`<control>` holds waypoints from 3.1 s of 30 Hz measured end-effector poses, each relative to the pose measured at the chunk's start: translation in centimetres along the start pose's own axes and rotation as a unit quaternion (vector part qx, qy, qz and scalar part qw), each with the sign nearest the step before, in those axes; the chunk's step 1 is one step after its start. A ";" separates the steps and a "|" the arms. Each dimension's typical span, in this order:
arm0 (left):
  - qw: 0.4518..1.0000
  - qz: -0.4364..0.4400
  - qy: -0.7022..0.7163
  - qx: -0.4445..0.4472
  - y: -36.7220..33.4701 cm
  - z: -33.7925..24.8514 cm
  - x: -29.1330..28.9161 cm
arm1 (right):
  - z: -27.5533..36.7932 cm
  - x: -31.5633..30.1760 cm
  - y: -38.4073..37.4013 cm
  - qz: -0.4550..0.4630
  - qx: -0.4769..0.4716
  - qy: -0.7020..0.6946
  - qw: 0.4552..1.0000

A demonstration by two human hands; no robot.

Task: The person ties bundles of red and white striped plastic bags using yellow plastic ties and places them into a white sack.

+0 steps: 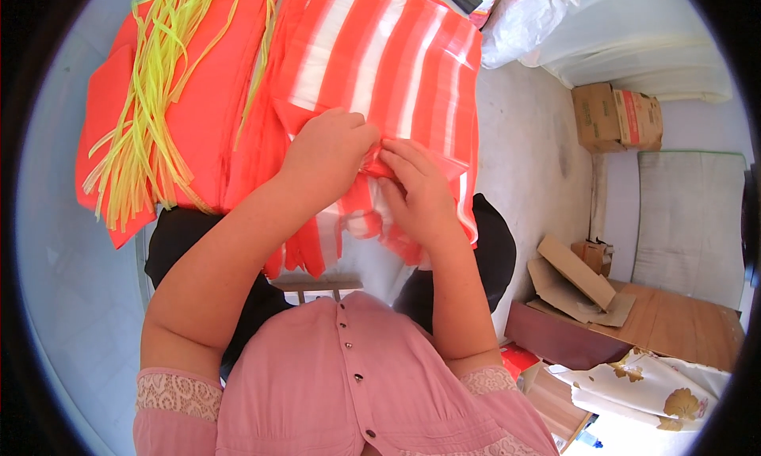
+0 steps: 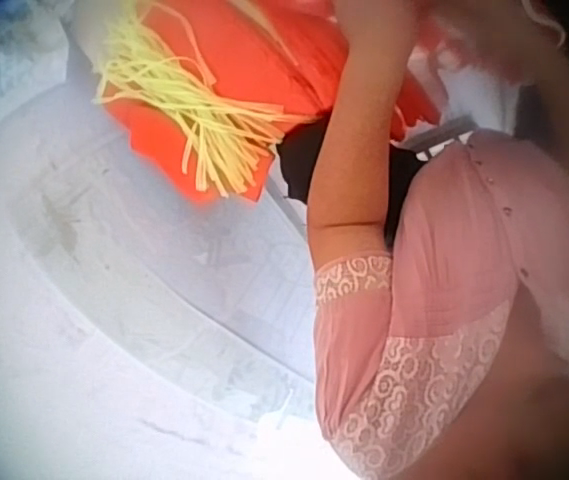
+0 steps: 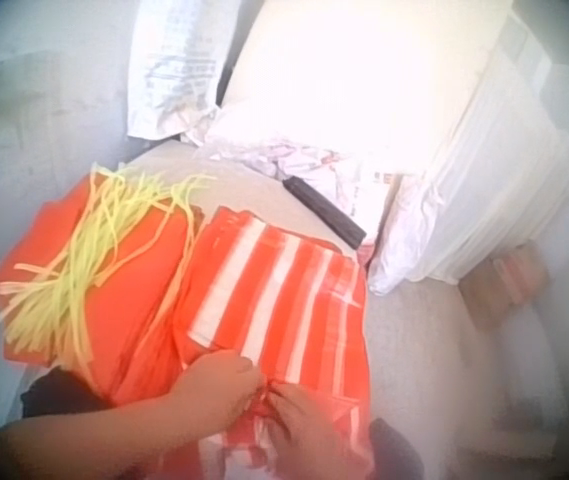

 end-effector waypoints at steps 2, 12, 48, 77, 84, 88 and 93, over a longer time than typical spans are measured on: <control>0.998 0.026 -0.024 0.043 0.3 0.0 -0.2 | -0.3 -0.4 -0.3 0.046 0.006 0.022 0.999; 0.990 -0.033 -0.063 0.122 1.0 -0.4 -2.8 | -0.6 -0.9 -1.7 0.114 0.032 0.080 0.990; 0.991 -0.076 -0.113 -0.011 1.6 3.6 -7.5 | -2.8 -2.6 0.0 0.050 -0.001 0.121 0.991; 0.951 0.095 0.239 -0.172 2.3 6.0 -9.9 | -6.0 -9.4 4.4 0.011 0.292 -0.191 0.937; 0.956 0.005 0.187 -0.226 1.1 7.2 -9.1 | -8.5 -7.0 2.8 -0.122 0.340 -0.238 0.902; 0.962 -0.038 0.146 -0.227 0.6 7.7 -8.2 | -10.3 -5.9 3.6 -0.139 0.339 -0.184 0.912; 0.963 -0.040 0.098 -0.248 0.3 7.6 -8.2 | -10.6 -5.6 3.6 -0.116 0.314 -0.073 0.939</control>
Point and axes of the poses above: each hand's wrist, its own y-axis away from the middle knuckle, its own x-axis out of the palm, z = x × y, the point moved 5 cm from there along -y, towards the middle knuckle, and after that the axes turned 14 degrees about -x, right-handed, at the moved point
